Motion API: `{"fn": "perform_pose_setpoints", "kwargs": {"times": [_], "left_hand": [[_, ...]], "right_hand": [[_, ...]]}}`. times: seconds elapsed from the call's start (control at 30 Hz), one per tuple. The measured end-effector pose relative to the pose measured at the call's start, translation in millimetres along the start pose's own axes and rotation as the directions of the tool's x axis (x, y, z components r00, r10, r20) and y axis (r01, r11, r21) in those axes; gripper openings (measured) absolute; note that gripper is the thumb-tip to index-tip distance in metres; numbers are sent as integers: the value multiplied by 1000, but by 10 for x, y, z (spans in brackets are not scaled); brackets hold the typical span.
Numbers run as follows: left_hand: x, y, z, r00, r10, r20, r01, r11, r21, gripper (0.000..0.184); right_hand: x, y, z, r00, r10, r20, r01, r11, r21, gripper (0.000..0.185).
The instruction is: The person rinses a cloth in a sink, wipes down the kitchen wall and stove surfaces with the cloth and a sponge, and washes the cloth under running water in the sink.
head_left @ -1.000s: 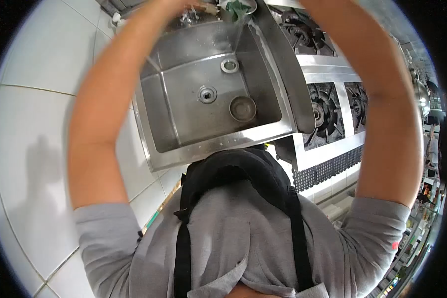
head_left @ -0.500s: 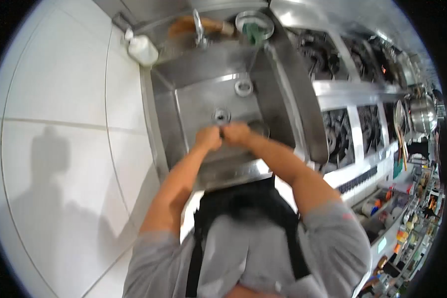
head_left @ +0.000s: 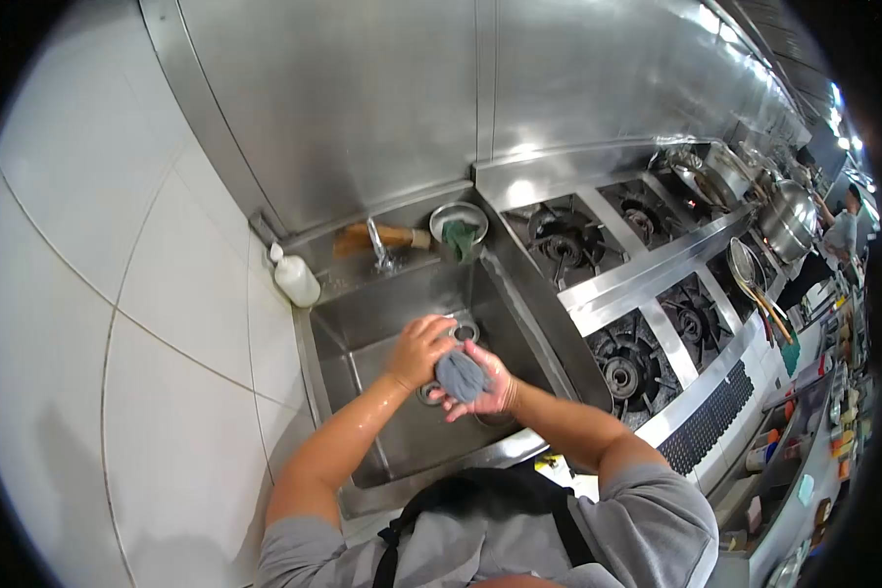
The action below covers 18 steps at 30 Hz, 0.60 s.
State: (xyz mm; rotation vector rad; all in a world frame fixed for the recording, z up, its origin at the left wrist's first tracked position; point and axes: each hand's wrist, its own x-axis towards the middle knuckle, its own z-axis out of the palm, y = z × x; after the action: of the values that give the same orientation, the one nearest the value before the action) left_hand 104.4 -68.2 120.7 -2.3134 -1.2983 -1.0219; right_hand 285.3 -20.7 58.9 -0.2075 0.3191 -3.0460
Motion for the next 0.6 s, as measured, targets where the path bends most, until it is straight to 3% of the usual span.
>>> {"fn": "perform_pose_setpoints", "kwargs": {"times": [0.03, 0.1, 0.13, 0.2, 0.23, 0.3, 0.33, 0.37, 0.4, 0.43, 0.5, 0.53, 0.57, 0.6], "left_hand": [[109, 11, 2, 1000, 25, -11, -25, 1000, 7, 18], [263, 46, 21, 967, 243, -79, -242, 970, 24, 17], [330, 27, 15, 943, 319, -96, -314, 948, 56, 18], [441, -47, -15, 902, 420, -101, -414, 907, 71, 18], [477, -69, -53, 862, 497, -98, -492, 868, 75, 18], [517, -143, -138, 834, 550, -33, -546, 834, 80, 16], [500, -172, -151, 823, 541, 172, -557, 829, 56, 16], [489, -185, -150, 776, 512, 368, -561, 827, 32, 16], [468, -134, -111, 810, 458, 366, -521, 849, 92, 16], [460, -94, -45, 810, 454, 371, -519, 850, 93, 16], [498, -35, 68, 868, 28, 497, -131, 976, 175, 16], [566, -5, 104, 879, -127, 460, 51, 983, 175, 17], [599, 30, 182, 881, -130, 455, 50, 982, 184, 17], [604, 38, 294, 844, -339, 415, 318, 940, 121, 11]], "right_hand": [[11, 81, -119, 999, -32, -9, 32, 994, 101, 82], [53, 264, 77, 974, -227, 15, 224, 966, 128, 66], [50, 284, 236, 972, -233, 24, 229, 967, 109, 66], [99, 301, 474, 924, -343, -170, 363, 926, 104, 44], [93, 233, 463, 926, -342, -158, 359, 928, 98, 44], [9, 46, 424, 974, -62, -220, 45, 996, -83, 30], [13, -4, 599, 881, -119, -458, -56, 934, -352, 17], [33, -17, 786, 716, -377, -588, -243, 654, -716, 19], [41, -131, 749, 677, -524, -517, -514, 167, -842, 21], [20, -250, 754, 687, -622, -377, -673, -349, -652, 24], [3, -485, 868, 698, -646, -308, -713, -594, -371, 31], [18, -615, 1028, 733, -628, -260, -680, -687, -257, 33], [37, -728, 1158, 768, -602, -218, -635, -761, -134, 36], [28, -880, 1153, 834, -515, -198, -535, -843, -61, 32]]}}
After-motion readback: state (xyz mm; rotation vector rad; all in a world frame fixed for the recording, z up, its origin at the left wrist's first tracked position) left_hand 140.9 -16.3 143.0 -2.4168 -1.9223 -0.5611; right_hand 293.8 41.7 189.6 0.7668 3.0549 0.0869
